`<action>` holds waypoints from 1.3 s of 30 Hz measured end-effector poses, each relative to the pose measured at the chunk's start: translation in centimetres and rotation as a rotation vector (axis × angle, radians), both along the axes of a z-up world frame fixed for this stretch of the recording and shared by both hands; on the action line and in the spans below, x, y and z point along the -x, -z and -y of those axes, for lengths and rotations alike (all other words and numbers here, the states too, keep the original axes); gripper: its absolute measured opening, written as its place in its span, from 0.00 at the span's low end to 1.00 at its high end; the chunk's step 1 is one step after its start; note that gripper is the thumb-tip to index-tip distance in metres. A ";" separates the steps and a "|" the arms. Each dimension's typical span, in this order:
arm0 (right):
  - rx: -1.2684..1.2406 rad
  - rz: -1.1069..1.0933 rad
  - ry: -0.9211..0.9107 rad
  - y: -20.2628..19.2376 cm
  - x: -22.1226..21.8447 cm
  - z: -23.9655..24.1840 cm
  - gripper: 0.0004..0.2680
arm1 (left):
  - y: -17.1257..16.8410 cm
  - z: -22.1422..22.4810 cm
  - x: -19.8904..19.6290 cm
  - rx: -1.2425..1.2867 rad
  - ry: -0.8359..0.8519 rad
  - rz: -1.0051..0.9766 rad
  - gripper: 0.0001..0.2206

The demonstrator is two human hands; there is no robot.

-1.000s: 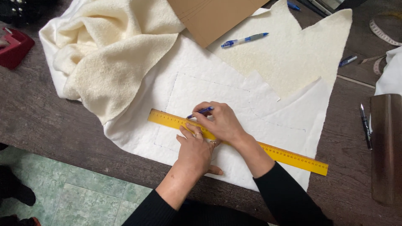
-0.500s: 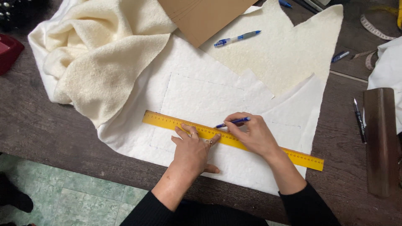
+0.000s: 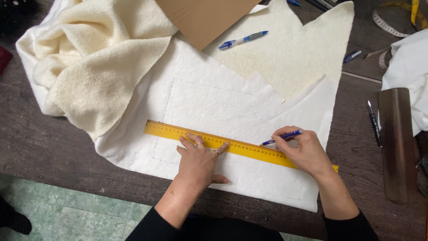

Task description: Tracing a garment pattern onto fabric using a pen and a ruler

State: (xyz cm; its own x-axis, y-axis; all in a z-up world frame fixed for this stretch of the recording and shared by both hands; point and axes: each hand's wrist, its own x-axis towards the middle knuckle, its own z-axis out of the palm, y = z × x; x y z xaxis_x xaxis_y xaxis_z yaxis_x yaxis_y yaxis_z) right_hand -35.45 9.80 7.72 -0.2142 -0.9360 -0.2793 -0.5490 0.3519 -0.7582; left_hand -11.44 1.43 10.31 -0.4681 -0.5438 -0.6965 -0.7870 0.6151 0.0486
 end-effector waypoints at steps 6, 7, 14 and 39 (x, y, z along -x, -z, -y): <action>0.163 -0.028 0.165 -0.3 2.1 -2.1 0.01 | 0.9 -0.6 -0.2 0.079 0.031 -0.012 0.42; 0.211 -0.043 0.205 -0.5 2.5 -2.5 0.01 | 1.1 -0.8 -0.1 0.099 0.041 -0.018 0.41; 0.219 -0.084 0.394 -1.4 4.2 -4.7 0.02 | 6.0 -4.8 2.7 0.232 0.274 -0.115 0.47; 0.158 0.039 0.030 1.4 -1.2 -1.0 0.03 | 4.8 -7.1 10.3 -0.078 0.307 0.173 0.50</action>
